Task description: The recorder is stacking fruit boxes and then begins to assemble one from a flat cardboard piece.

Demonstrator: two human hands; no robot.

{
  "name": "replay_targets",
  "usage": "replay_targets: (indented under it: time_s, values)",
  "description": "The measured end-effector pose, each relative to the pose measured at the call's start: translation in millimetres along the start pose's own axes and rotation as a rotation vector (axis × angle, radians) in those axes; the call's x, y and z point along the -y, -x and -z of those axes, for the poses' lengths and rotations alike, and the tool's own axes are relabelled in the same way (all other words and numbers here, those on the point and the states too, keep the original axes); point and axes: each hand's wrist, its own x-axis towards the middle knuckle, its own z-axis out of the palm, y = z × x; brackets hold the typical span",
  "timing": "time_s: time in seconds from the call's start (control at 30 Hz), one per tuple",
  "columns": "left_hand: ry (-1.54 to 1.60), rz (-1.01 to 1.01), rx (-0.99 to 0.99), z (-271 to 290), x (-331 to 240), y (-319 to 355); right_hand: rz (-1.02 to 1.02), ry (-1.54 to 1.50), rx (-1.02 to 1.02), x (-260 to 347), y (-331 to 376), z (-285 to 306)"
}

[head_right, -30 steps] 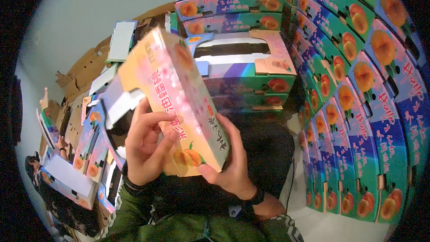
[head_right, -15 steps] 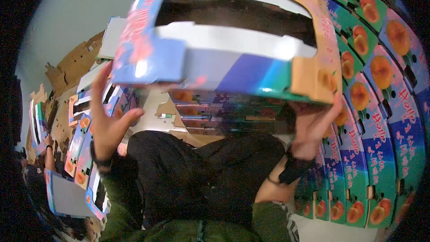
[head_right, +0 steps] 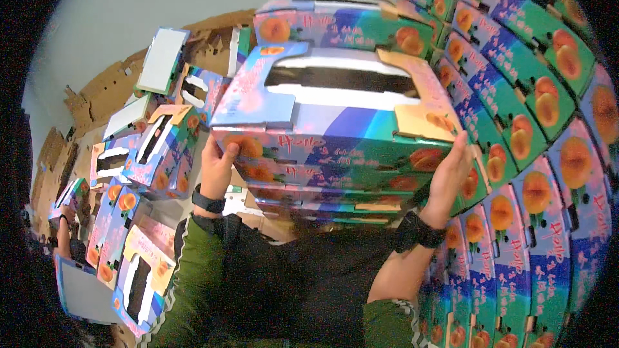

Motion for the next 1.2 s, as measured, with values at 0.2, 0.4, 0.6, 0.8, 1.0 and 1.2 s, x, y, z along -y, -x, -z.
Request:
replay_targets:
  time_s: [0.2, 0.4, 0.6, 0.8, 1.0, 1.2]
  values:
    - [0.078, -0.015, -0.091, -8, 47, 9, -0.023, 0.052, -0.197, -20, -1, -6]
    - [0.035, 0.021, -0.115, -8, 47, 14, 0.038, 0.406, -0.304, -45, -6, 4]
    - [-0.046, -0.005, -0.078, -9, 48, 19, 0.176, 0.521, -0.381, -104, -24, 31]
    - [-0.310, 0.123, 0.003, 3, 9, 32, 0.292, 0.119, -0.316, -89, -21, 26]
    - [-0.918, 0.127, 0.052, 71, -50, 108, 0.673, -0.024, -0.347, -28, 8, 38]
    - [-1.566, 0.775, -0.050, 191, -122, 254, 0.784, -0.235, -0.364, -16, 21, 30]
